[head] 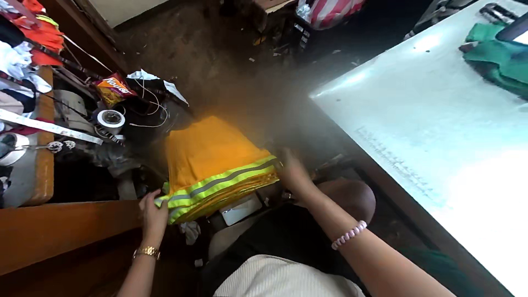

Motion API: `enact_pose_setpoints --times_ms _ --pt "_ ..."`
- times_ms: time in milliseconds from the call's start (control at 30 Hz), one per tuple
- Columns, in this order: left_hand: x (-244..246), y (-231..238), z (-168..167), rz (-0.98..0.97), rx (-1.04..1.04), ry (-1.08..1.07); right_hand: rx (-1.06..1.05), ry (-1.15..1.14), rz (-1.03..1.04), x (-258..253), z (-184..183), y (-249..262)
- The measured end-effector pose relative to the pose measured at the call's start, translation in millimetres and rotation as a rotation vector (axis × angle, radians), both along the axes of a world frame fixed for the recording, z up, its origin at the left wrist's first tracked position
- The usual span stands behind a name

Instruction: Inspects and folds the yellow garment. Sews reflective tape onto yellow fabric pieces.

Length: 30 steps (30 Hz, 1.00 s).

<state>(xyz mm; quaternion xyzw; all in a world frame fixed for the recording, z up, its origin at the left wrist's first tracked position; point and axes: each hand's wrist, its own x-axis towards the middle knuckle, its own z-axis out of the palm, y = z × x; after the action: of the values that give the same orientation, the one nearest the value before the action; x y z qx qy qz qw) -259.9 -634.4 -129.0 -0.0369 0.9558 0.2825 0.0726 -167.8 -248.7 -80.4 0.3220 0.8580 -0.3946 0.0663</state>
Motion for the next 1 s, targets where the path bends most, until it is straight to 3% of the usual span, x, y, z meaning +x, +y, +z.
enact_pose_setpoints --times_ms 133,233,300,467,533,600,700,833,1000 --pt "-4 46 14 -0.345 -0.213 0.245 0.186 0.193 0.376 -7 0 -43" --pt "7 53 -1 -0.536 -0.299 0.027 0.232 0.099 0.589 0 -20 -58" --pt "21 38 -20 -0.509 -0.259 -0.230 0.196 -0.038 0.672 14 -38 -53" --pt "53 -12 -52 -0.350 0.009 -0.451 0.109 -0.292 0.566 41 -53 -20" --pt "39 -13 -36 -0.404 -0.216 -0.546 0.121 -0.324 0.470 42 -46 -8" --pt "11 7 5 -0.471 -0.526 -0.648 0.149 -0.252 0.365 52 -39 4" --pt "-21 64 74 -0.565 -0.677 -0.519 0.067 -0.095 0.230 88 -13 17" --pt "-27 175 132 -0.824 -0.336 -0.002 -0.006 0.042 0.062 180 20 17" --pt "51 342 157 -1.456 0.296 0.391 0.097 0.090 -0.307 322 26 -26"
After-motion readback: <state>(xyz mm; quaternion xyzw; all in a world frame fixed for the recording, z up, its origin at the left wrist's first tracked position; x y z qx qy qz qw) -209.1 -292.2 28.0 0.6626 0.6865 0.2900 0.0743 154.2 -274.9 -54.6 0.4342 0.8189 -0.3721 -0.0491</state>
